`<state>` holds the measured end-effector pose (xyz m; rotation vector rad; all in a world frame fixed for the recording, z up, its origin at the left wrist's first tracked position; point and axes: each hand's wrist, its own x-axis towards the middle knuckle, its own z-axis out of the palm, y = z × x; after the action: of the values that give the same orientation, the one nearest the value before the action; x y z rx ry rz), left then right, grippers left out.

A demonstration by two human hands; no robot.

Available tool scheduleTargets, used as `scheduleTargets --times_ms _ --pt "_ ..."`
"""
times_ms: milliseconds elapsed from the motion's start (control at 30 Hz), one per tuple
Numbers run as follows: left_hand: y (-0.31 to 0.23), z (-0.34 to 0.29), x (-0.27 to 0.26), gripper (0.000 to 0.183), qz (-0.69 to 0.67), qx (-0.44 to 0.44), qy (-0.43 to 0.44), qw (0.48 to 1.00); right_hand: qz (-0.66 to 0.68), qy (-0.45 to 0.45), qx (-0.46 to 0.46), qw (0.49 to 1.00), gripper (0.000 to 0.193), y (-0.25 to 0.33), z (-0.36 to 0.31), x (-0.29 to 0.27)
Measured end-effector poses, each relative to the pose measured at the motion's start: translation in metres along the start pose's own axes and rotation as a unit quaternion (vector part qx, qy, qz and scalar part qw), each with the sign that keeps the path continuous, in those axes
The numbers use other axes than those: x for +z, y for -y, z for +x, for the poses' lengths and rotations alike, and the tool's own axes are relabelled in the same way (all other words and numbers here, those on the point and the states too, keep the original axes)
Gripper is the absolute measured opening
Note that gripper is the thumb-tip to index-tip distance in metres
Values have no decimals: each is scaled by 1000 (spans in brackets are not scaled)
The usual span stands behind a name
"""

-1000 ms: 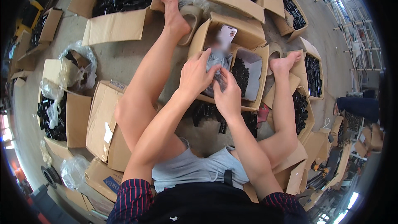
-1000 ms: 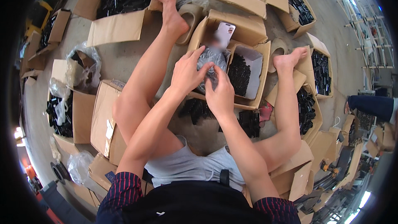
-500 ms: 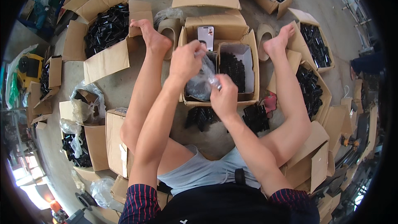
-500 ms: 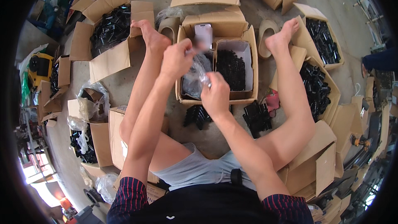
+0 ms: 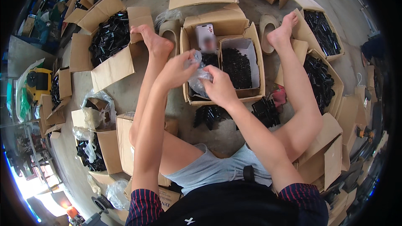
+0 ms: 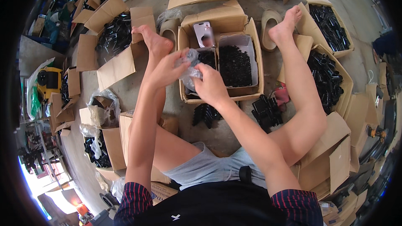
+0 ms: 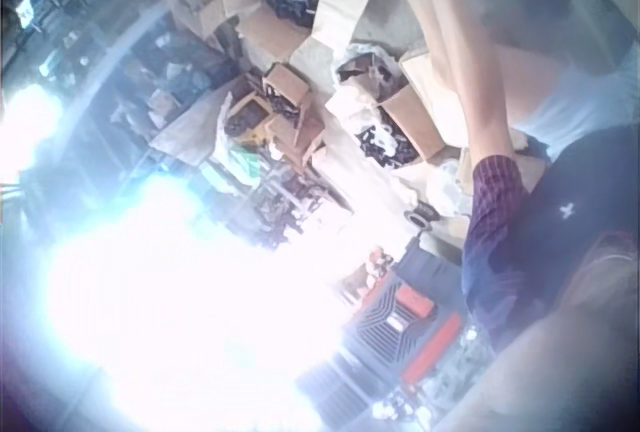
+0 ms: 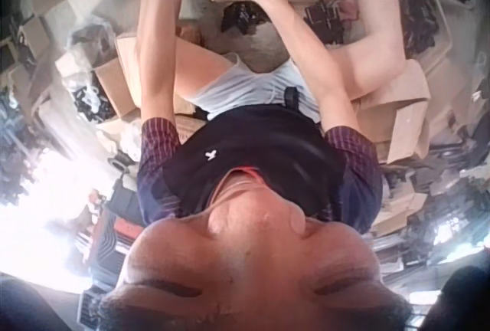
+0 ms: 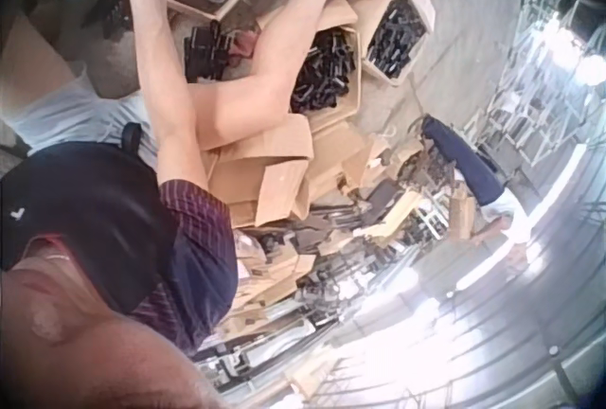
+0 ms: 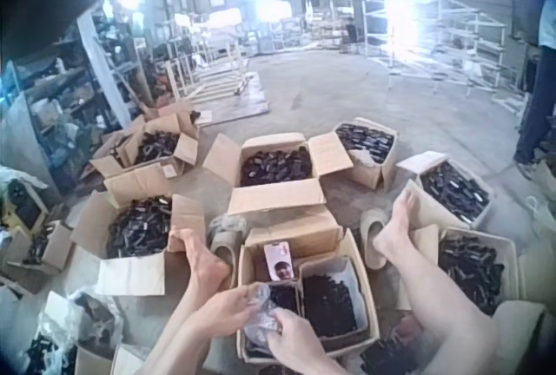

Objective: The person assembles metal brackets by inserting a pin through several black metal components, then places the assembled units into a plastic bag and puts the bag into a cardboard box.

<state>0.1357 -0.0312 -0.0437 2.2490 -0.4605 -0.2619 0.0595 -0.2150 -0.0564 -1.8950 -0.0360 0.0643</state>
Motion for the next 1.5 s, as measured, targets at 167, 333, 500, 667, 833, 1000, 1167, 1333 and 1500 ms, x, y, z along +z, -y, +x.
scheduleTargets --times_ms 167,333,500,667,833,1000,1167,1333,1500 --pt "-9 -45 18 75 -127 39 107 985 -48 -35 -43 997 48 -10 -32 -3" --pt "-1 -50 46 50 64 -12 37 997 115 33 0 993 56 -8 -58 -1" --pt "-42 -43 35 28 -31 -64 42 997 98 -86 30 991 55 -30 -61 -17" --pt "-21 -38 46 29 -45 -11 -95 994 -112 -26 -37 993 48 -35 -55 -18" --pt "-39 -29 48 25 -32 -80 -166 982 -195 -61 -71 976 17 -45 -35 0" --pt "-34 -20 27 21 -143 -23 -269 952 3 -98 -96 990 10 -7 -7 -11" --pt "-23 -9 20 19 -153 -60 -230 959 -96 9 -39 995 18 -15 35 -15" --pt "-9 -19 22 19 -385 -141 -231 882 -64 38 -53 996 17 -12 37 -16" --pt "-14 -27 24 29 -421 -123 -226 870 -29 4 -81 996 15 -12 43 -11"
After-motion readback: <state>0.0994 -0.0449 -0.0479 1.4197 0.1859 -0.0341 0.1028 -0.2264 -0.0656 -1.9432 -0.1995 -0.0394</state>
